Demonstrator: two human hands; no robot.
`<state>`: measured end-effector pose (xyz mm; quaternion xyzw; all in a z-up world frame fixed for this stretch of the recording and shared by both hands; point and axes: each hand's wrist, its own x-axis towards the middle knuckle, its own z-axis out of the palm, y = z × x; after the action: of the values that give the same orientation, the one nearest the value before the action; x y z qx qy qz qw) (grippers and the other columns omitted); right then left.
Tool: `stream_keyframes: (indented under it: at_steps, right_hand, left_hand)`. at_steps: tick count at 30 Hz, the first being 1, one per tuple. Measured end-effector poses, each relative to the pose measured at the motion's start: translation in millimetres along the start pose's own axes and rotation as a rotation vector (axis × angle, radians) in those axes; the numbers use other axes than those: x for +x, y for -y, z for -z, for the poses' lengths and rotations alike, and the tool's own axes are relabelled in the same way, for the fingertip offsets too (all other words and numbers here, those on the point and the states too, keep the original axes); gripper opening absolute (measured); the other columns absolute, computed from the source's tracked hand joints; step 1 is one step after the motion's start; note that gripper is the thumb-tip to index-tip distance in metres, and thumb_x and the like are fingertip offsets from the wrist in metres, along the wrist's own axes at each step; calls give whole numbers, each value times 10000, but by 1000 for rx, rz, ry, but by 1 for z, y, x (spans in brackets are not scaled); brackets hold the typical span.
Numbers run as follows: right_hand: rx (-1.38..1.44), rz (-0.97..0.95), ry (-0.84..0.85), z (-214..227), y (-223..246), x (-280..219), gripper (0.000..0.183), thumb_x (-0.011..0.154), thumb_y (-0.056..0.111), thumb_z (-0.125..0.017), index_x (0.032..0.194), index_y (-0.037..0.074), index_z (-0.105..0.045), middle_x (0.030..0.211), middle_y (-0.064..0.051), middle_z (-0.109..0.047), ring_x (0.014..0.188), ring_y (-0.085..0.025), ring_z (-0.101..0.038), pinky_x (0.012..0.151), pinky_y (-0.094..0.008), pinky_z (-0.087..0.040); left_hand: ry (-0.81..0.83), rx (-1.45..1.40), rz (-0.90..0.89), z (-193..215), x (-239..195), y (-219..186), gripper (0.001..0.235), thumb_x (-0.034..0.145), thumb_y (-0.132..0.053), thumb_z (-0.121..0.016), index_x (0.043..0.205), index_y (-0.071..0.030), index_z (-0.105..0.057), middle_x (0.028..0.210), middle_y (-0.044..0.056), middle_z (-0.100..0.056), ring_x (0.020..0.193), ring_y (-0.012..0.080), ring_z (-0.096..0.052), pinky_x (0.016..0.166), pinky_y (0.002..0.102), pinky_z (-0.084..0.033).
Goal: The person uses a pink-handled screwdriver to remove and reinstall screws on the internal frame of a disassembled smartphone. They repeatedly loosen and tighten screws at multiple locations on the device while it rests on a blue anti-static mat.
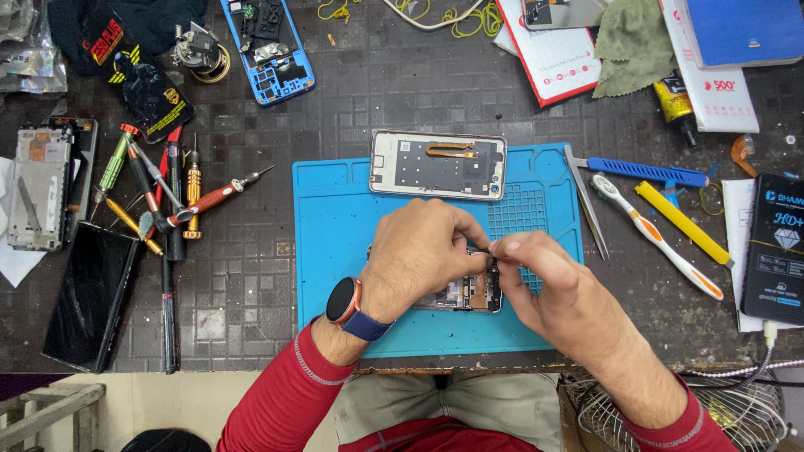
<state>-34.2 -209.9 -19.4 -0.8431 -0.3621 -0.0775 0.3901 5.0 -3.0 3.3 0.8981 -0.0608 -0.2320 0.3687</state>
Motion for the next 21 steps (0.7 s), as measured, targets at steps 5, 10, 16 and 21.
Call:
stream_keyframes:
  at_steps: [5, 10, 16, 21]
  right_hand:
    - [117, -54, 21, -2, -6, 4, 626, 883, -151, -658, 1323, 91, -284, 1072, -152, -651, 970, -226, -741, 809, -312, -654]
    - [241, -88, -18, -4, -15, -2, 670, 904, -179, -609, 1346, 127, -209, 1115, -166, -619, 1018, -229, -732, 869, -337, -682]
    - [210, -91, -20, -5, -18, -3, 676, 902, -174, -620, 1352, 120, -209, 1106, -155, -629, 1011, -221, -736, 855, -338, -683]
    - [44, -169, 38, -1, -4, 2, 615, 841, -118, -697, 1288, 100, -335, 1013, -147, -718, 922, -231, -771, 786, -345, -656]
  left_hand:
    - [-6, 11, -25, 0, -1, 1, 233, 683, -335, -804, 894, -245, -842, 612, -1, -700, 585, 193, -695, 592, 359, -564]
    - [2, -22, -20, 0, -1, 1, 224, 692, -333, -799, 896, -251, -841, 613, -14, -705, 577, 175, -700, 587, 347, -570]
    - [-3, -17, -28, 0, -1, 3, 228, 697, -341, -804, 904, -250, -839, 623, -13, -711, 584, 174, -701, 591, 346, -569]
    - [-11, -13, -40, -1, -1, 4, 215, 701, -325, -794, 900, -263, -844, 631, -16, -713, 595, 181, -703, 591, 356, -568]
